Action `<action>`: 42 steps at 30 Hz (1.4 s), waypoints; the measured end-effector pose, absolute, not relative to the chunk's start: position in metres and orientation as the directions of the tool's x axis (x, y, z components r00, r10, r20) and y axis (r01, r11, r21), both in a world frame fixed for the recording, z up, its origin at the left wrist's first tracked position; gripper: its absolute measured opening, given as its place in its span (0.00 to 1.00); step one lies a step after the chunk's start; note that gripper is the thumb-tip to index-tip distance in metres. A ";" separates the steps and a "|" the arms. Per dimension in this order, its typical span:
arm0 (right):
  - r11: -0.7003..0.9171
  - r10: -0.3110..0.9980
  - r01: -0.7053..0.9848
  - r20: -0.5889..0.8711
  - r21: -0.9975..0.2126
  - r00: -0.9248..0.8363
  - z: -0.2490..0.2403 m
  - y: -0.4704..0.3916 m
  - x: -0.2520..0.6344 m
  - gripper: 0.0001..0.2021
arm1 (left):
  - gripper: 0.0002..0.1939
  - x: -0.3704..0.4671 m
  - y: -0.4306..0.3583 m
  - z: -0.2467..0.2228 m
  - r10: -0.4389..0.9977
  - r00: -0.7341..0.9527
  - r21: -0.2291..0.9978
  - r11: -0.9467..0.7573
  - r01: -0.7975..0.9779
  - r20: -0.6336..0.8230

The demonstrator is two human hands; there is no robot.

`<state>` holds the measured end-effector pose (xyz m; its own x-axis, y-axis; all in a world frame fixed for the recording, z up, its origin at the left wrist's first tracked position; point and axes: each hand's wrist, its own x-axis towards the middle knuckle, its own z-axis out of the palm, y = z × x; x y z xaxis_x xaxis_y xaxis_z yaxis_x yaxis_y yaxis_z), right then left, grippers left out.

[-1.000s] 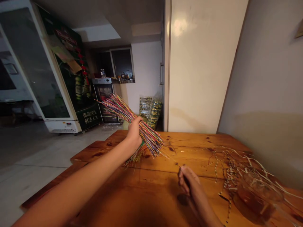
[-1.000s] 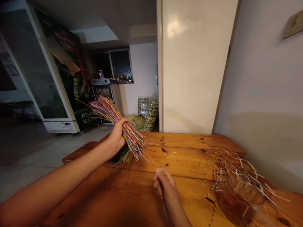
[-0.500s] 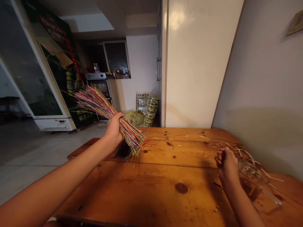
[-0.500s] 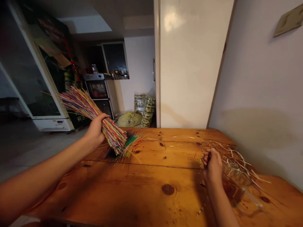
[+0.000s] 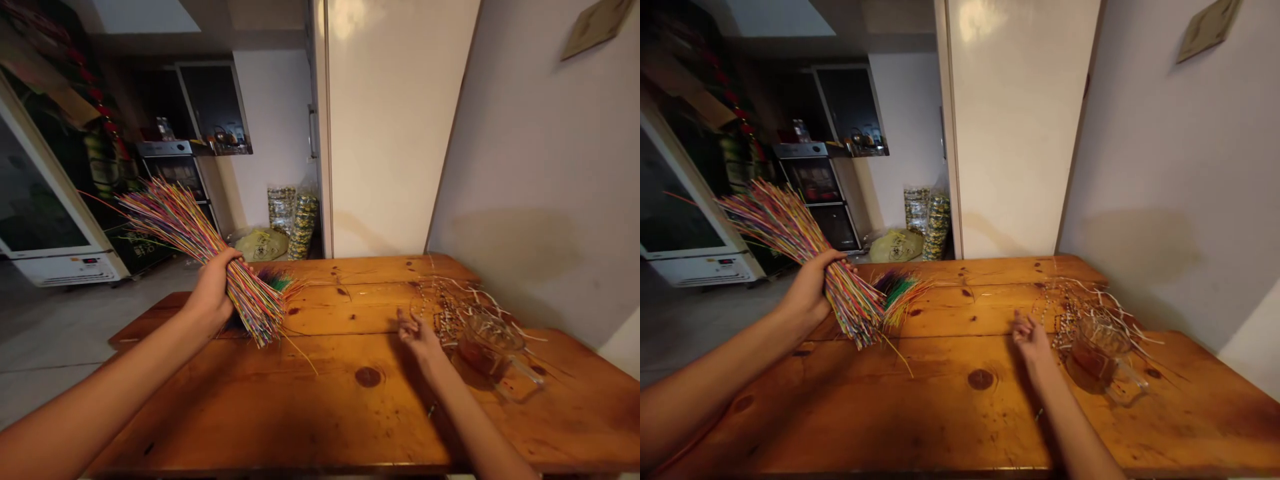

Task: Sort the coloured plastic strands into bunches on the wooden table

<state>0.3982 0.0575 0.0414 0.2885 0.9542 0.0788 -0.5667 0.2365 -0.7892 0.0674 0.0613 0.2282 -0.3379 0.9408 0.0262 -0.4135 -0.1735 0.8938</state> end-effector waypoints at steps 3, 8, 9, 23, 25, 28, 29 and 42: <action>0.042 0.999 -0.585 0.014 -0.810 0.052 0.053 0.047 0.355 0.08 | 0.06 0.079 0.062 0.221 0.949 -0.314 0.911 -0.161 -0.380 0.037; -0.185 0.881 -0.374 0.016 -0.909 -0.473 0.081 0.005 0.291 0.16 | 0.06 0.106 0.067 0.210 0.955 -0.292 0.858 -0.183 -0.481 0.039; -0.204 0.816 -0.284 -0.002 -0.937 -0.578 0.083 -0.002 0.284 0.15 | 0.06 0.111 0.068 0.208 0.951 -0.305 0.841 -0.205 -0.501 0.050; -0.102 0.973 -0.533 0.027 -0.840 -0.228 0.086 -0.012 0.254 0.18 | 0.08 0.148 0.074 0.176 0.864 -0.448 0.848 -0.403 -0.345 0.229; -0.085 0.983 -0.539 0.017 -0.838 -0.182 0.085 -0.009 0.254 0.17 | 0.08 0.148 0.075 0.175 0.849 -0.460 0.847 -0.429 -0.314 0.260; -0.066 0.993 -0.536 0.000 -0.841 -0.122 0.082 -0.005 0.252 0.17 | 0.08 0.148 0.076 0.173 0.833 -0.473 0.847 -0.450 -0.282 0.285; -0.066 0.994 -0.542 -0.007 -0.838 -0.109 0.081 -0.004 0.251 0.17 | 0.08 0.148 0.077 0.173 0.829 -0.479 0.848 -0.452 -0.275 0.287; -0.040 0.998 -0.554 -0.006 -0.831 -0.062 0.079 0.004 0.262 0.13 | 0.09 0.148 0.077 0.175 0.843 -0.479 0.845 -0.428 -0.321 0.246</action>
